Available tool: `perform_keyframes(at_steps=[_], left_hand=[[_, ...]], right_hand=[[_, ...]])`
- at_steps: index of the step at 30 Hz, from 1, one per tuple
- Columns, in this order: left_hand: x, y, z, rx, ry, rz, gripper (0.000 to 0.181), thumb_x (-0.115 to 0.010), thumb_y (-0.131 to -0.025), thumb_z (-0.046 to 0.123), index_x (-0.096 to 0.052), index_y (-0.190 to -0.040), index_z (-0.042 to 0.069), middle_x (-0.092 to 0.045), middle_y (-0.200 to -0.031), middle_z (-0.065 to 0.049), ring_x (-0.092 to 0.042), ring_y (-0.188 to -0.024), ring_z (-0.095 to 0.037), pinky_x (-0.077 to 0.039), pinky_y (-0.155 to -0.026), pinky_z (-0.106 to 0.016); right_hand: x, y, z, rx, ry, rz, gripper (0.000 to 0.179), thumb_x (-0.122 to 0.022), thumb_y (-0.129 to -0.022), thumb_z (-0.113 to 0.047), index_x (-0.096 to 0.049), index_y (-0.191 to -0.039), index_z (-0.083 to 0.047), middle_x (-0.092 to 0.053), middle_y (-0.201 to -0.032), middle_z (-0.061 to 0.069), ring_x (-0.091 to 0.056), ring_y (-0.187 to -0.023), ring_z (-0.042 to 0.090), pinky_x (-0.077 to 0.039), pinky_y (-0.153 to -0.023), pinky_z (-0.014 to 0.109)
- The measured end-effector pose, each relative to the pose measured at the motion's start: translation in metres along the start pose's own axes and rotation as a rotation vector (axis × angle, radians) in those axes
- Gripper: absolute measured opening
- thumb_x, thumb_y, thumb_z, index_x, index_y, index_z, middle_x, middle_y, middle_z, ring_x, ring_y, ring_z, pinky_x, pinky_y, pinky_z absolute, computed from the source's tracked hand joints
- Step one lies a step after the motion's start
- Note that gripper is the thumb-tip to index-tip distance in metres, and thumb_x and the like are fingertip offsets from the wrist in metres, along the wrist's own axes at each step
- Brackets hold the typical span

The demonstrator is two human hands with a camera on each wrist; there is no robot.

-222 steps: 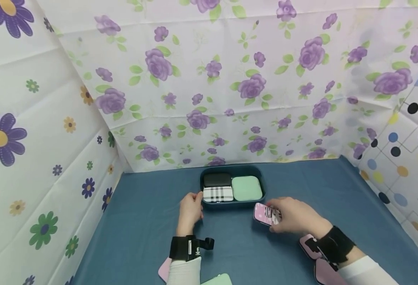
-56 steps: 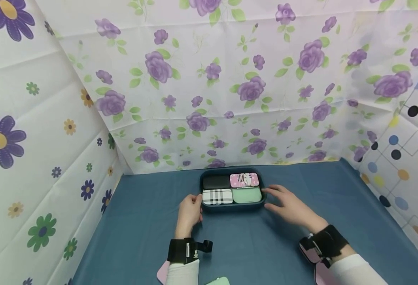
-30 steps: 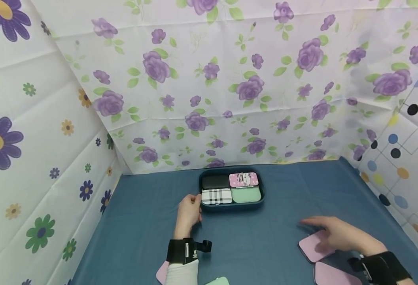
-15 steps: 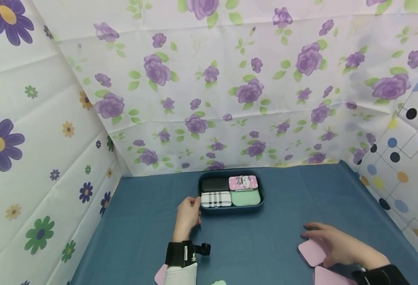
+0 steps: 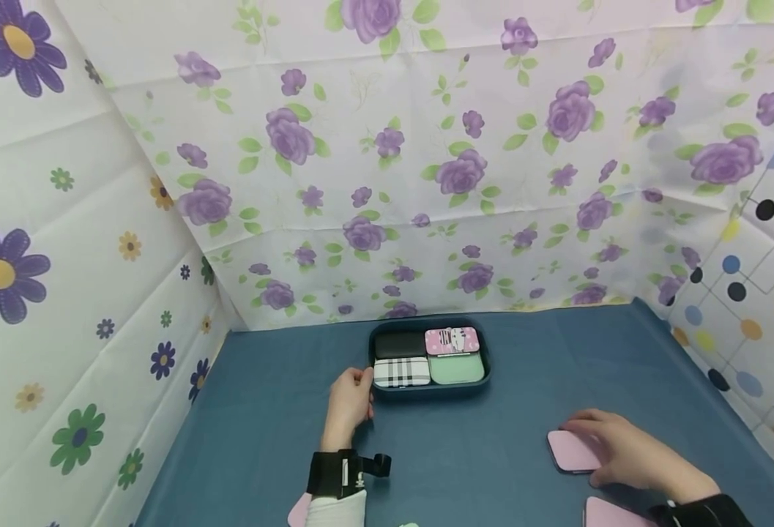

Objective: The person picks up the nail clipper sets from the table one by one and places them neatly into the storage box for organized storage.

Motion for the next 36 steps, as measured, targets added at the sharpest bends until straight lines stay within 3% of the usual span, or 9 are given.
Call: perform_keyframes(at_steps=[10,19,36], left_hand=[[-0.0003,0.0001,-0.0029,0.009,-0.005,-0.004,0.03,-0.054,-0.115,0.029,-0.064,-0.11,0.001,-0.061,-0.07,-0.008,-0.056,-0.045,-0.019,-0.044,-0.046,-0.033],[0.0003,-0.0009,-0.0016,0.004,0.011,-0.008,0.031,-0.054,-0.115,0.03,-0.064,-0.109,0.001,-0.064,-0.073,-0.014,-0.057,-0.045,-0.019,-0.045,-0.046,-0.032],[-0.0001,-0.0008,0.0011,-0.011,0.003,-0.035,0.032,-0.051,-0.116,0.028,-0.065,-0.103,0.002,-0.063,-0.071,-0.014,-0.055,-0.044,-0.019,-0.043,-0.045,-0.031]], right_hand=[[-0.002,-0.0007,-0.0015,-0.024,0.024,0.005,0.071,-0.098,-0.072,-0.01,-0.071,-0.137,-0.017,-0.061,-0.138,0.013,-0.055,-0.128,0.048,-0.049,-0.097,0.07],[-0.0021,0.0014,-0.0023,-0.068,0.026,0.011,0.071,-0.097,-0.074,-0.012,-0.07,-0.139,-0.017,-0.059,-0.142,0.015,-0.054,-0.132,0.047,-0.049,-0.099,0.069],[0.0012,0.0006,-0.0018,-0.057,0.059,0.032,0.072,-0.099,-0.073,-0.022,-0.07,-0.138,-0.017,-0.063,-0.13,0.006,-0.064,-0.115,0.032,-0.055,-0.093,0.061]])
Point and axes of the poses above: each hand's wrist, its own y-axis away from the middle knuckle, its own x-axis out of the back of the hand, z = x × y, the point moved 4 cm from there along -y, towards the middle knuckle
